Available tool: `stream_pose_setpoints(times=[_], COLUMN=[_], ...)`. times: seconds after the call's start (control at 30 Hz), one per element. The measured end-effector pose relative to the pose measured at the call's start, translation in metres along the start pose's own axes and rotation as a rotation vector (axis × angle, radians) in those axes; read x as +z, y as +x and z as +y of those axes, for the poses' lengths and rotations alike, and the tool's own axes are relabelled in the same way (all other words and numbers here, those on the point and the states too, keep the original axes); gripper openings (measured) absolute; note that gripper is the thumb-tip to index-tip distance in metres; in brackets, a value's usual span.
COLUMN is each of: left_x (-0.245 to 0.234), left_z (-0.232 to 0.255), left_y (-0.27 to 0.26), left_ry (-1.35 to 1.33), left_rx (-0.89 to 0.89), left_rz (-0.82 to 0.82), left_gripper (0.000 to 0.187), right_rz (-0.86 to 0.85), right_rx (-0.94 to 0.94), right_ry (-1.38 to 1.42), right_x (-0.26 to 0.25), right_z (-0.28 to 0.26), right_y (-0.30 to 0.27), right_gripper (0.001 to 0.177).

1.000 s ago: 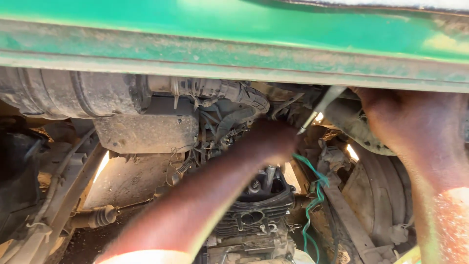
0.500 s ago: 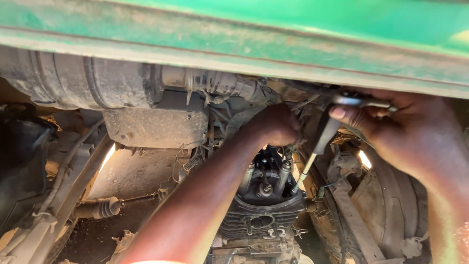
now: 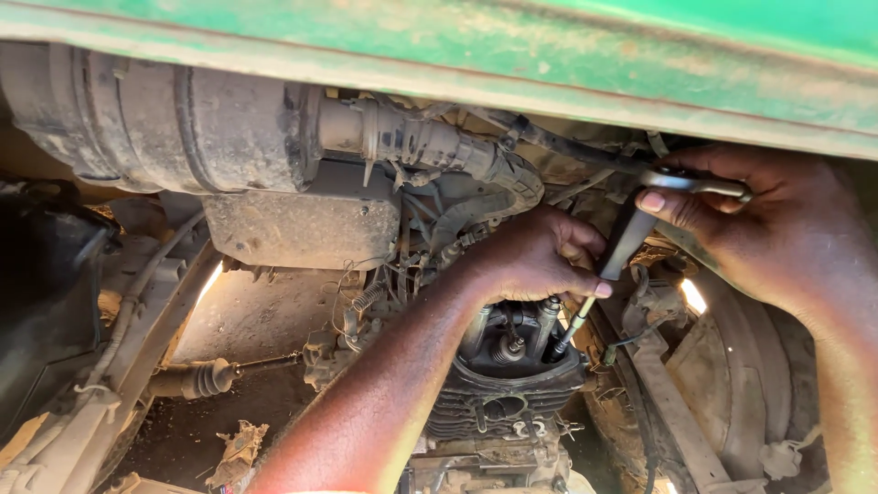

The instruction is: Repairing and servicing the engine components of a vehicle, including adjusting valves and cleaning parts.

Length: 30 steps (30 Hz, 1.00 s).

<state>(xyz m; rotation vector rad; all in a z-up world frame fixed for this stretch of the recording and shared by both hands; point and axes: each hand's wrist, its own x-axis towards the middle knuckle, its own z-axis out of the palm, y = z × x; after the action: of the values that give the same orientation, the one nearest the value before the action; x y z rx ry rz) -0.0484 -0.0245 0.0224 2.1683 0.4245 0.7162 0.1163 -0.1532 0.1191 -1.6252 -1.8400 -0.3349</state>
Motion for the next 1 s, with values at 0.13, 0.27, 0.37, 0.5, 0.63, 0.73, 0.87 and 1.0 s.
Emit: stream_pose_setpoints(times=[0.13, 0.27, 0.37, 0.5, 0.63, 0.73, 0.87, 1.0], left_x=[0.003, 0.004, 0.009, 0.02, 0.029, 0.028, 0.027, 0.032], left_z=[-0.007, -0.001, 0.009, 0.022, 0.031, 0.036, 0.051, 0.032], left_y=[0.002, 0.0, 0.0, -0.005, -0.013, -0.017, -0.02, -0.01], left_ry=[-0.031, 0.051, 0.076, 0.133, 0.313, 0.237, 0.039, -0.104], left_rx=[0.006, 0.012, -0.05, -0.067, -0.098, -0.132, -0.108, -0.134], left_rz=[-0.032, -0.05, -0.04, 0.001, 0.09, 0.032, 0.114, 0.171], left_gripper=[0.035, 0.032, 0.031, 0.026, 0.03, 0.035, 0.043, 0.045], right_rz=[-0.03, -0.135, -0.314, -0.284, -0.444, -0.472, -0.516, -0.536], right_rx=[-0.045, 0.066, 0.185, 0.131, 0.17, 0.163, 0.189, 0.059], right_ry=[-0.018, -0.118, -0.249, -0.195, -0.207, -0.278, -0.395, -0.476], right_x=[0.002, -0.003, -0.007, -0.014, -0.021, -0.026, -0.029, -0.03], right_z=[-0.004, -0.01, -0.003, -0.018, -0.028, -0.04, -0.064, -0.035], right_y=[-0.003, -0.001, 0.001, 0.005, 0.008, 0.009, 0.007, 0.021], right_gripper=[0.032, 0.034, 0.032, 0.033, 0.027, 0.026, 0.028, 0.031])
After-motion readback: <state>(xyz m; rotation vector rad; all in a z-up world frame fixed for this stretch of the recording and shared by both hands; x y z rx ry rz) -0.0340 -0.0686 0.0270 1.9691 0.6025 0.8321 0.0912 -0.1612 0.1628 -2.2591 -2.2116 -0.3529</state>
